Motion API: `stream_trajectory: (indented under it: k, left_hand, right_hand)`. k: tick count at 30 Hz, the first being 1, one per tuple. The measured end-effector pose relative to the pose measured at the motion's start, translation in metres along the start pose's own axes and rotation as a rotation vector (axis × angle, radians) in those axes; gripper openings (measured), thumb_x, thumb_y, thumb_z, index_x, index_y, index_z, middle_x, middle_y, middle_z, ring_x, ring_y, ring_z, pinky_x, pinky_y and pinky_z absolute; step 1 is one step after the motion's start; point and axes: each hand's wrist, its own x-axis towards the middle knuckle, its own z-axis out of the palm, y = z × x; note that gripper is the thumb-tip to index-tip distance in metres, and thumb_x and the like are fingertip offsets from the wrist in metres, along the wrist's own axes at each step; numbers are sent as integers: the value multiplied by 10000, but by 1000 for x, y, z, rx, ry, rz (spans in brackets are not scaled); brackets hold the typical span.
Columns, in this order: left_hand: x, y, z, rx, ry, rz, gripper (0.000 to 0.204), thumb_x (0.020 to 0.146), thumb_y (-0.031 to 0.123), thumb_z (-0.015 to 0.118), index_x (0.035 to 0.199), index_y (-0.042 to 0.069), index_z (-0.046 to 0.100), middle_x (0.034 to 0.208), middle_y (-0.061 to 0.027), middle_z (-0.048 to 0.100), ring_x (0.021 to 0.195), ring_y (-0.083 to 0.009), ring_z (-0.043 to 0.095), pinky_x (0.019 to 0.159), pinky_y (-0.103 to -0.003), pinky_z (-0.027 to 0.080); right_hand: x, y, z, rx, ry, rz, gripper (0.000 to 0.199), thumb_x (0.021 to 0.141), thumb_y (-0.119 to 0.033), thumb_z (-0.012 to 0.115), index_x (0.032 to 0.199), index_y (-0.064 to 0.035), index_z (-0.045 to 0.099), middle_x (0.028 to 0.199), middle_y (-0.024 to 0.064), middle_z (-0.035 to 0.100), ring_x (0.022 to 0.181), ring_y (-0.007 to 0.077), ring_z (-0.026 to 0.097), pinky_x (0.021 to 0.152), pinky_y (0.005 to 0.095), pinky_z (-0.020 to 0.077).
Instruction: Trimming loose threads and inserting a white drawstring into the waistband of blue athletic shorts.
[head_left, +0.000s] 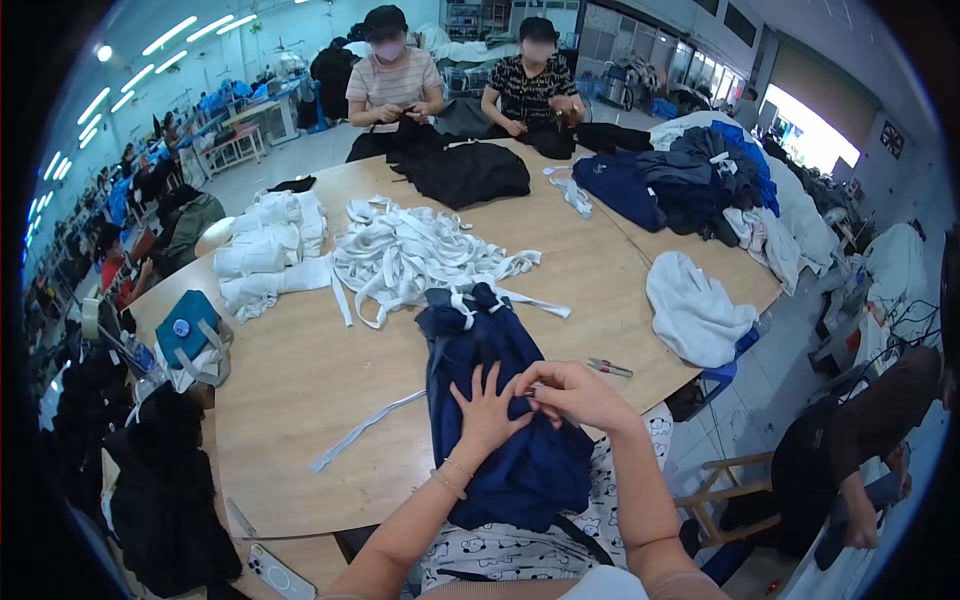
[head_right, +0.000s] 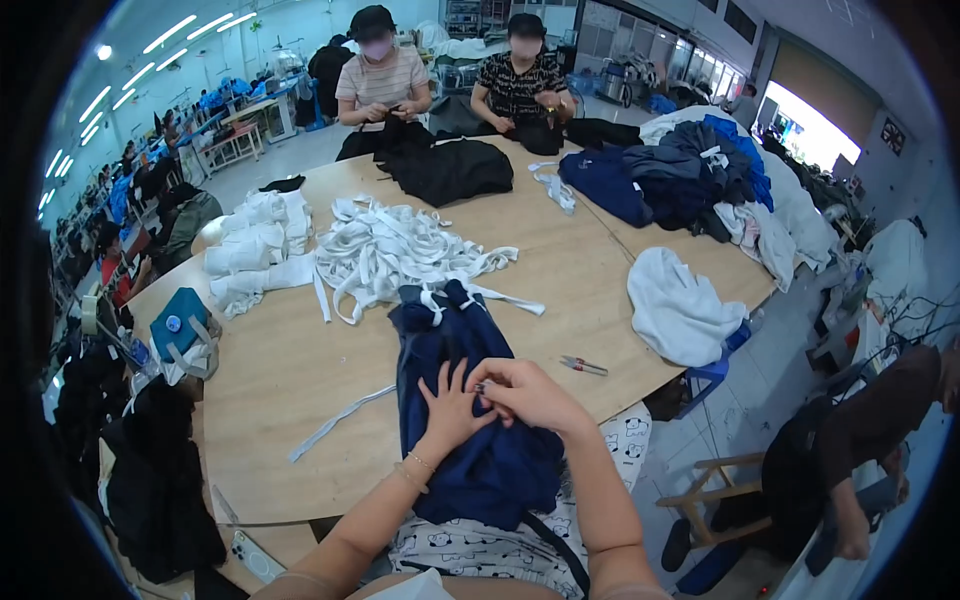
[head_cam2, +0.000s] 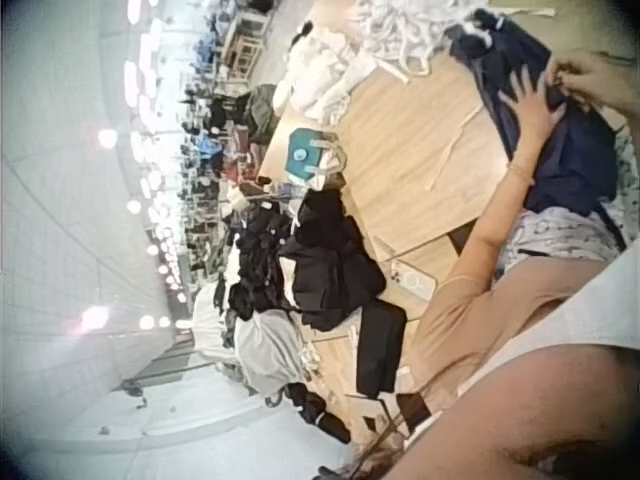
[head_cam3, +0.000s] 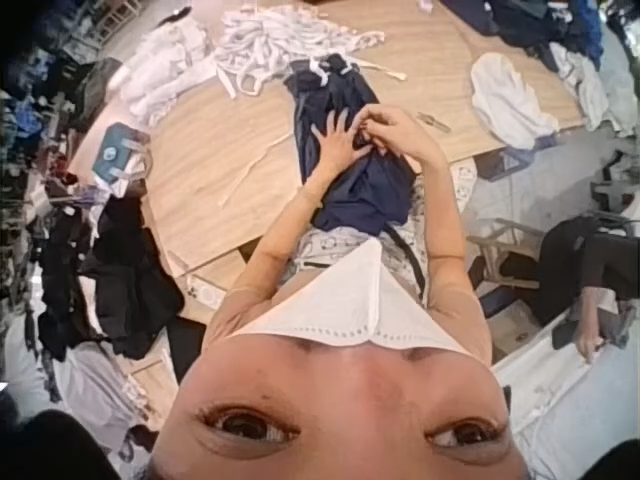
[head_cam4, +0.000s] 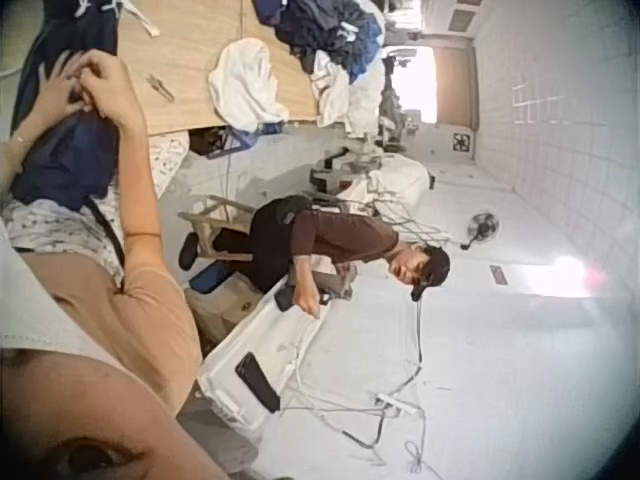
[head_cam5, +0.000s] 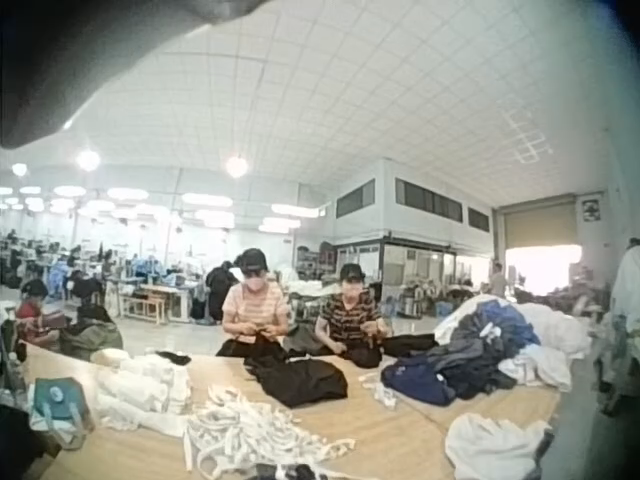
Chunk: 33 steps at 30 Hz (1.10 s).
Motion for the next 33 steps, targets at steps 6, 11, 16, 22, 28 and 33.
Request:
stream_trajectory:
  k: [6, 11, 16, 22, 28, 33]
  left_hand:
    - [-1, -7, -19, -550, 182, 171, 640, 766, 207, 692, 1329, 96, 409, 1415, -165, 323, 1241, -308, 405, 1016, -420, 327]
    - [-40, -59, -73, -465, 349, -139, 313, 775, 23, 565, 1088, 14, 559, 1173, -144, 511, 1094, -317, 490, 944, -387, 387]
    - [-76, -88, -79, -62, 243, -321, 315, 768, 51, 601, 1081, 58, 570, 1135, -119, 520, 1067, -305, 473, 930, -406, 335]
    - [-75, -91, -88, -44, 112, -411, 193, 792, 88, 614, 983, 73, 594, 898, -88, 576, 879, -251, 533, 852, -390, 325]
    - [-86, -134, -76, -217, 53, -436, 138, 823, 120, 595, 756, 1, 612, 639, -134, 574, 590, -248, 557, 549, -347, 421]
    - [-62, -100, -116, -615, -183, -552, 241, 902, 148, 530, 716, 1, 573, 581, 40, 418, 554, -44, 338, 488, -242, 272]
  right_hand:
    - [28, 4, 32, -21, -126, -231, 331, 860, 0, 445, 1168, 14, 567, 1053, 91, 623, 952, 137, 583, 837, 256, 451]
    - [52, 13, 35, -174, -38, -271, 357, 818, 48, 469, 1160, 15, 567, 1054, 120, 627, 983, 128, 588, 846, 254, 455]
    - [58, 51, 39, -590, 455, -491, 309, 738, 5, 538, 1043, -28, 582, 1038, 108, 550, 1016, 291, 482, 888, 371, 401]
    - [47, 98, 30, -1014, 608, -259, 431, 669, 5, 595, 1089, -90, 581, 1029, 60, 509, 1001, 267, 453, 818, 412, 380]
    - [66, 107, 23, -1059, 646, -395, 58, 740, -147, 622, 785, -111, 620, 851, 50, 508, 902, 250, 490, 714, 400, 404]
    - [64, 102, 24, -868, 691, -464, 74, 814, -164, 606, 814, -91, 588, 796, 41, 564, 842, 231, 514, 716, 382, 366]
